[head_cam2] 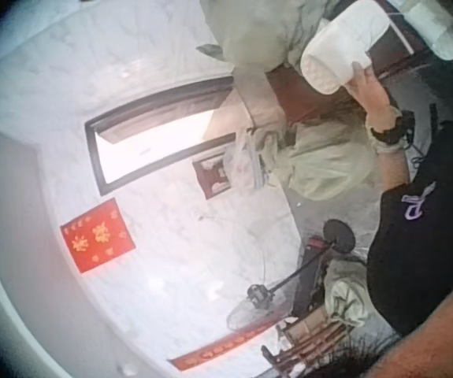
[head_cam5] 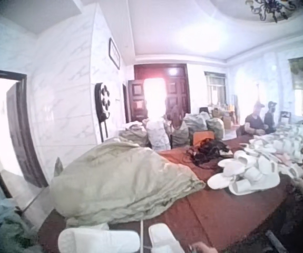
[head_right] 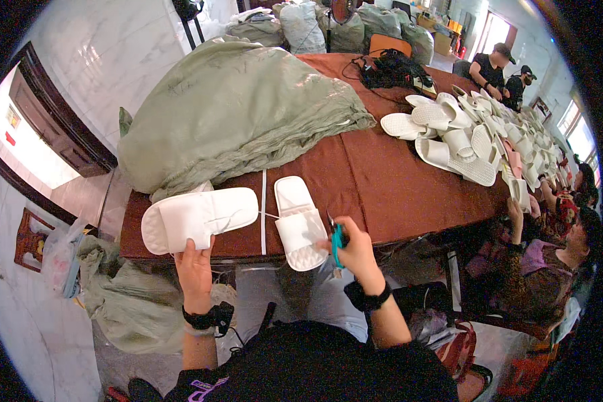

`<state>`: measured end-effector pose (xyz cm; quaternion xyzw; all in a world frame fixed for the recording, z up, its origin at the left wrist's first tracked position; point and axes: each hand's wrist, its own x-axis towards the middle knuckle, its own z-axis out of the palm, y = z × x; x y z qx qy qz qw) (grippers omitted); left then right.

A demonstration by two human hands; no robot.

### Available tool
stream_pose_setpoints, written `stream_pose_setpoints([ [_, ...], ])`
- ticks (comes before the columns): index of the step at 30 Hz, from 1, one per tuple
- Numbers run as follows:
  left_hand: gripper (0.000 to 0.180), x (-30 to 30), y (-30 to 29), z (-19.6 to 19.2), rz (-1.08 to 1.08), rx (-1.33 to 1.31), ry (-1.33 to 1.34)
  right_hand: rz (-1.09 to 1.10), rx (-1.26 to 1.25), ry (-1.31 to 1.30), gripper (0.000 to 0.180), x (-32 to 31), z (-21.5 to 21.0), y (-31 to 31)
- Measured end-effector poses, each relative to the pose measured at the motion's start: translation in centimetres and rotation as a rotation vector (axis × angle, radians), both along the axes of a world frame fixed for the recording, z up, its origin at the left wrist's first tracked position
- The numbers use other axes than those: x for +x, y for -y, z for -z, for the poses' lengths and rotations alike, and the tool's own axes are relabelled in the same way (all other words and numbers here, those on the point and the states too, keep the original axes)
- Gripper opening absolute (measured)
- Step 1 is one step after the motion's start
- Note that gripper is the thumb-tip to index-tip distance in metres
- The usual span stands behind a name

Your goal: Trim excess thread or material from white sandals using scissors in a factory setting.

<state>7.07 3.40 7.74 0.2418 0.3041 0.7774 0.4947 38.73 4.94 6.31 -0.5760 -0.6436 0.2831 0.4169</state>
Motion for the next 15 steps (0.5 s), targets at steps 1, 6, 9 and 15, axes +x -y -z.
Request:
stream_pose_setpoints([
  [1, 0.042, 0.1, -0.1, -0.3, 0.001, -0.003, -0.002, 0.028, -0.019, -0.012, 0.052, 0.0, 0.9, 1.2],
  [6, 0.045, 1.0, -0.9, -1.2, 0.054, 0.065, -0.002, 0.119, -0.144, -0.121, 0.051, -0.7, 5.3, 4.1],
  [9, 0.047, 1.5, -0.9, -1.0, 0.094, 0.112, -0.046, 0.155, -0.229, -0.882, 0.042, -2.9, 7.4, 3.7],
  [15, 0.063, -1.1, 0.7, -0.4, -0.215, 0.215, -0.369, 0.088, -0.197, -0.697, 0.036, -1.7, 4.1, 4.8],
])
